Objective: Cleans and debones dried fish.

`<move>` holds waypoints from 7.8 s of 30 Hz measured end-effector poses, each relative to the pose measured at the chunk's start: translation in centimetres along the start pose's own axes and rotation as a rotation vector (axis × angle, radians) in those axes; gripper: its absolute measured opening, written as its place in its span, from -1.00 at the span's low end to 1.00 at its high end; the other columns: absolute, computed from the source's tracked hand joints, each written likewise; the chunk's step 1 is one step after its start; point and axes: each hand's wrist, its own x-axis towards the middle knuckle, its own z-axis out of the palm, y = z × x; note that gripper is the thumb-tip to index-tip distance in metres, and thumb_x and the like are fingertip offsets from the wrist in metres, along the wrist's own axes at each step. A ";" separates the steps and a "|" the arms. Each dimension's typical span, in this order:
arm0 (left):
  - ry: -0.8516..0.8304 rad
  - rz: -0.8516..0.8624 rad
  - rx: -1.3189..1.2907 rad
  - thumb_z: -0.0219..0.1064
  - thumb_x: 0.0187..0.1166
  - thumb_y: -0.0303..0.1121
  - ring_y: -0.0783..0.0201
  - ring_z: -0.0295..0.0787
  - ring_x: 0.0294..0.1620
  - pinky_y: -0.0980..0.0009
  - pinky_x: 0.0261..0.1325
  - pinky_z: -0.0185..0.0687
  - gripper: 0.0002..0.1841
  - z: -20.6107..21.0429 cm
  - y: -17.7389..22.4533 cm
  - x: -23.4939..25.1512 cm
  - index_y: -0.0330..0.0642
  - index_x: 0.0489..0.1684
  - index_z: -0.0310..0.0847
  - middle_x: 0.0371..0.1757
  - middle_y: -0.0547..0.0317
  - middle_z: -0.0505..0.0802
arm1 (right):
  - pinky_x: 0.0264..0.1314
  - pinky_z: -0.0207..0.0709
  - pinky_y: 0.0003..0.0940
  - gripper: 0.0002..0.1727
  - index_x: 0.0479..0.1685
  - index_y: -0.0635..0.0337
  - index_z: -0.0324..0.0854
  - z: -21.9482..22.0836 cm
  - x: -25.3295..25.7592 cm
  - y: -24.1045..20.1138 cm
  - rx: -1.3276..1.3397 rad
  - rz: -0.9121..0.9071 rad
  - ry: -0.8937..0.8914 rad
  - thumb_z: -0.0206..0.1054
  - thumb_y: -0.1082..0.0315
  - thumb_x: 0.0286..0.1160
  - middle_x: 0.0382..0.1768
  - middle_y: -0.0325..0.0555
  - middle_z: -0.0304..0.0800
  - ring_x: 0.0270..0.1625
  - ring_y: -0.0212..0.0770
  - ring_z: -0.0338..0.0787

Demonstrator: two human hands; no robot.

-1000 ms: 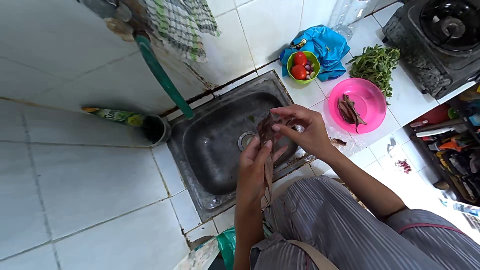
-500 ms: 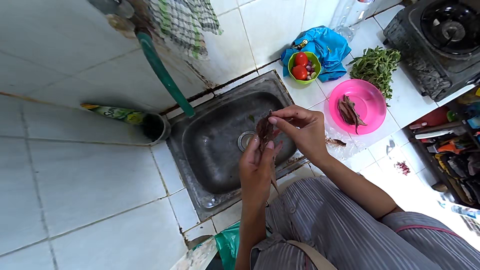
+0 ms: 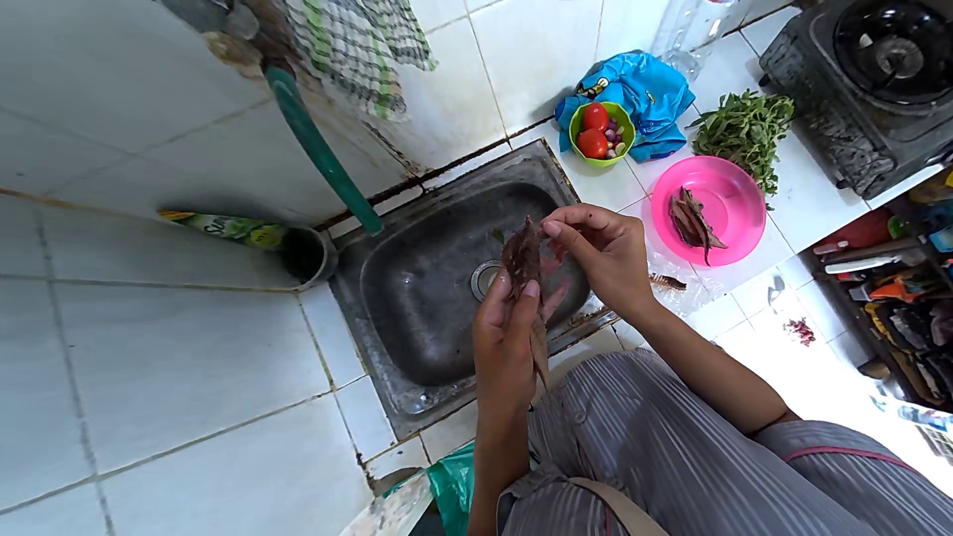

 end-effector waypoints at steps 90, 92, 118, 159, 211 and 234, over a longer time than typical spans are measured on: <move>-0.014 0.064 -0.158 0.07 0.73 -0.35 0.49 0.78 -0.02 0.57 0.06 0.74 -0.63 -1.5 1.3 -1.1 -0.02 0.47 0.50 0.22 0.37 0.78 | 0.24 0.62 -0.48 -0.70 0.18 0.50 0.72 0.2 -0.7 -2.1 -0.297 -0.147 -0.169 0.19 0.55 0.62 0.01 0.12 0.78 0.07 -0.30 0.76; 0.051 0.093 -0.149 -0.05 0.80 -0.29 0.54 0.77 -0.05 0.60 0.04 0.71 -0.63 -0.8 1.1 -1.0 -0.01 0.47 0.48 0.10 0.46 0.80 | 0.15 0.65 -0.58 -0.71 0.15 0.54 0.72 1.2 -1.2 -3.0 -0.199 -0.139 -0.165 0.22 0.56 0.60 -0.05 0.09 0.76 -0.01 -0.38 0.76; 0.040 0.322 -0.134 0.11 0.81 -0.27 0.54 0.65 0.39 0.52 0.36 0.64 -0.52 -0.4 -1.0 0.1 0.08 0.71 0.30 0.46 0.54 0.69 | 0.00 0.65 -0.61 -0.73 0.07 0.49 0.80 3.8 -1.7 -3.1 -0.167 -0.154 -0.037 0.42 0.56 0.44 -0.10 0.04 0.82 -0.09 -0.40 0.77; 0.049 0.305 -0.271 0.26 0.71 -0.17 0.55 0.74 0.09 0.61 0.16 0.67 -0.60 -1.4 0.0 -0.1 0.12 0.50 0.47 0.24 0.50 0.77 | -0.08 0.69 -0.64 -0.86 -0.09 0.43 0.82 2.4 0.8 -3.6 -0.165 -0.097 -0.245 0.41 0.60 0.46 -0.18 -0.02 0.86 -0.18 -0.45 0.80; 0.092 0.576 0.125 0.19 0.76 -0.33 0.53 0.58 0.45 0.48 0.50 0.53 -0.49 -1.5 -1.4 0.6 0.05 0.71 0.34 0.50 0.60 0.63 | -0.04 0.69 -0.59 -0.78 -0.11 0.54 0.77 4.0 -0.7 -4.0 -0.102 -0.185 -0.121 0.47 0.59 0.29 -0.18 0.05 0.85 -0.15 -0.38 0.81; 0.038 0.558 0.092 0.18 0.78 -0.26 0.44 0.58 0.50 0.40 0.51 0.55 -0.52 -2.1 -1.1 0.6 0.08 0.70 0.37 0.55 0.51 0.63 | -0.03 0.67 -0.59 -0.92 -0.20 0.46 0.68 3.8 -0.3 -4.0 -0.042 -0.149 -0.186 0.32 0.57 0.49 -0.11 0.02 0.77 -0.11 -0.40 0.75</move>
